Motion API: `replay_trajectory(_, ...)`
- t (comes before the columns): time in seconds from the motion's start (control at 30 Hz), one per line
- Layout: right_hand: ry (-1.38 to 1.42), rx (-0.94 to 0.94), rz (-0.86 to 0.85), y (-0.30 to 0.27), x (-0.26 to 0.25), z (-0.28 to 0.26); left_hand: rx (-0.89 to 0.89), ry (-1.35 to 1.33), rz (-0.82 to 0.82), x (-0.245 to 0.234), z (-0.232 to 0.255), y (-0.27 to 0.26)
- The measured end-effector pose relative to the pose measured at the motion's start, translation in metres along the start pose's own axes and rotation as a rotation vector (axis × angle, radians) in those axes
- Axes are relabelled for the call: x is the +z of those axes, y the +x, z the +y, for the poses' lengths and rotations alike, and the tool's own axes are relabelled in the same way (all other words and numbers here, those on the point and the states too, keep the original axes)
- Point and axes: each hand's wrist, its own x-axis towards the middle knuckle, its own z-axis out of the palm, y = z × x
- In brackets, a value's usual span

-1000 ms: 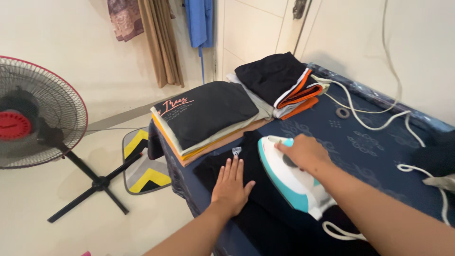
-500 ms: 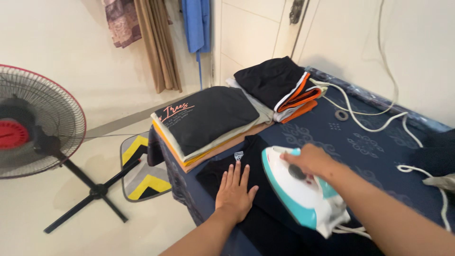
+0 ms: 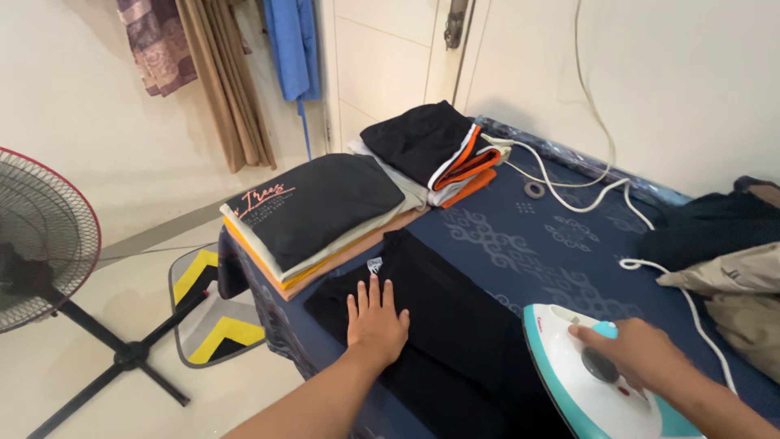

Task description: The person irons a black t-shirt on a patterned ironing board, smoothing it with both hands and using a teal and white iron. After finishing the t-shirt, the person picks up a teal and orange jacket from a pile of clothes and begins ironing it.

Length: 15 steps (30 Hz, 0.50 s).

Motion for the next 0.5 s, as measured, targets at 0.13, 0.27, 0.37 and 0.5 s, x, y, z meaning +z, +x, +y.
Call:
replay_trajectory(0.13, 0.016, -0.025, -0.066, -0.012, 0.010, 0.022, 0.085, -0.046, 0.093, 0.002, 0.037, -0.009)
replay_trajectory(0.27, 0.012, -0.014, -0.032, -0.040, 0.013, 0.011, 0.329, -0.203, 0.034, 0.012, 0.082, -0.038)
replay_trajectory(0.37, 0.043, -0.050, 0.017, -0.049, 0.002, -0.008, 0.424, -0.226, -0.072, 0.016, 0.099, -0.060)
replay_trajectory(0.5, 0.128, -0.149, 0.127, -0.052, -0.007, -0.033, 0.407, -0.127, -0.157, 0.029, 0.104, -0.078)
